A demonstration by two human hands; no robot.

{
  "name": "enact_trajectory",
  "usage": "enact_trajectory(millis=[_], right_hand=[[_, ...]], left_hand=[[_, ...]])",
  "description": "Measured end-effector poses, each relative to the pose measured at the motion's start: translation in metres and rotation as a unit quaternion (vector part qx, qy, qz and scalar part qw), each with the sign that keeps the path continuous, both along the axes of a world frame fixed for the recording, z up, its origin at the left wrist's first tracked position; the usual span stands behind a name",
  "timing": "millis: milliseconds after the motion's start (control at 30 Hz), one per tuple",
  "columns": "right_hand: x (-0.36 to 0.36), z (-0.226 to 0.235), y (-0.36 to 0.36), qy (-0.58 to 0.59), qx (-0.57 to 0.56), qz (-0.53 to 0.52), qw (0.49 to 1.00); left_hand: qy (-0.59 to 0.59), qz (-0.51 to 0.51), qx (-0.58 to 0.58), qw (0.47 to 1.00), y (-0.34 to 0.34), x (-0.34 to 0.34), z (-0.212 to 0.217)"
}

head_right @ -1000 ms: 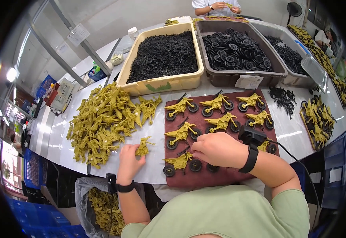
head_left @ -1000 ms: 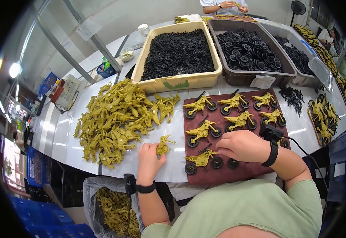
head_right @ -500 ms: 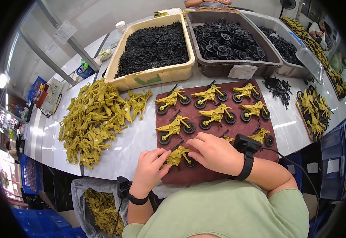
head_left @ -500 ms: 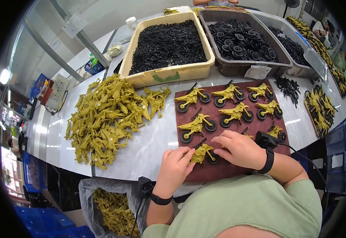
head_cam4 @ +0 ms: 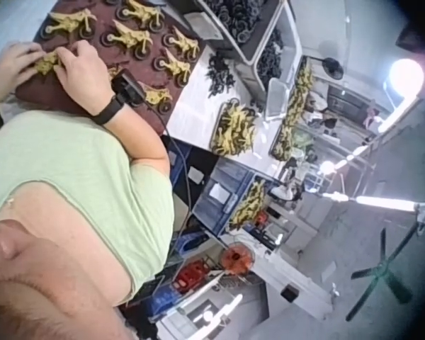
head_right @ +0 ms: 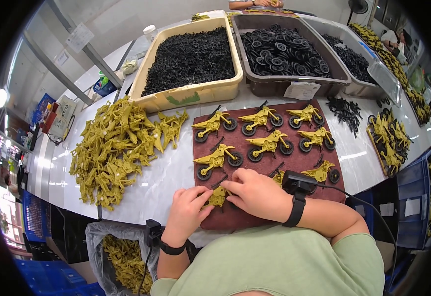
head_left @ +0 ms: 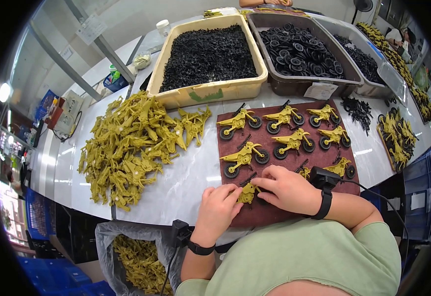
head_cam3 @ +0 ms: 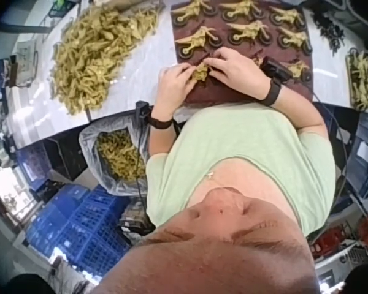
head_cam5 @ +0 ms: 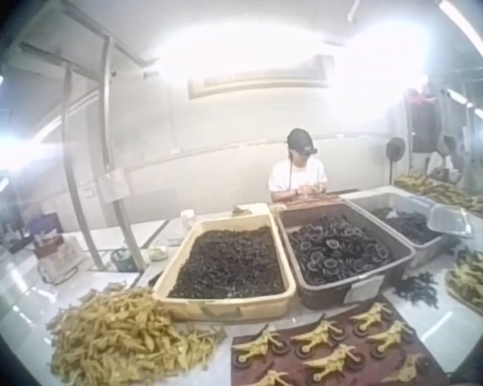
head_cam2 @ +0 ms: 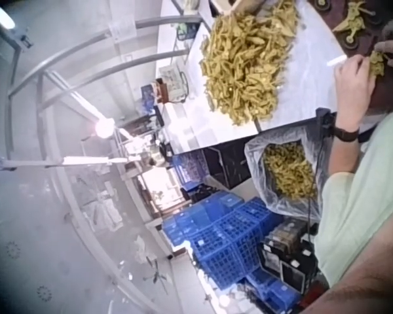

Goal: Assembling small toy motorcycles by attaching wheels and other plastic components to a frame.

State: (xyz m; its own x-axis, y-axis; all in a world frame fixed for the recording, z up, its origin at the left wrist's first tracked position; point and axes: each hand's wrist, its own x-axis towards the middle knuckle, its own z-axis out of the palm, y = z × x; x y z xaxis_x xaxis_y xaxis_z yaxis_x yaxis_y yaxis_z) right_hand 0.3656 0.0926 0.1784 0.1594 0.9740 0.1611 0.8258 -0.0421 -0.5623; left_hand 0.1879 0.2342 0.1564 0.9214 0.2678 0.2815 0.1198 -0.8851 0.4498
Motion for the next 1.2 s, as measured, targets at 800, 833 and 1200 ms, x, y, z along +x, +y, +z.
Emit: enact_trajectory(millis=[800,833,1200], right_hand=[[-0.009,-0.01,0.009,-0.179,0.07,0.112,0.975],[-0.01,-0.007,0.01,-0.183,0.088,0.102,0.974],[0.002,-0.019,0.036,-0.22,0.152,0.115,0.957]], left_hand=[[-0.003,0.059,0.156,0.986,-0.02,0.005,-0.015],[-0.004,0.059,0.159,0.986,-0.018,0.005,-0.014],[-0.079,0.057,0.145,0.985,-0.009,0.008,-0.018]])
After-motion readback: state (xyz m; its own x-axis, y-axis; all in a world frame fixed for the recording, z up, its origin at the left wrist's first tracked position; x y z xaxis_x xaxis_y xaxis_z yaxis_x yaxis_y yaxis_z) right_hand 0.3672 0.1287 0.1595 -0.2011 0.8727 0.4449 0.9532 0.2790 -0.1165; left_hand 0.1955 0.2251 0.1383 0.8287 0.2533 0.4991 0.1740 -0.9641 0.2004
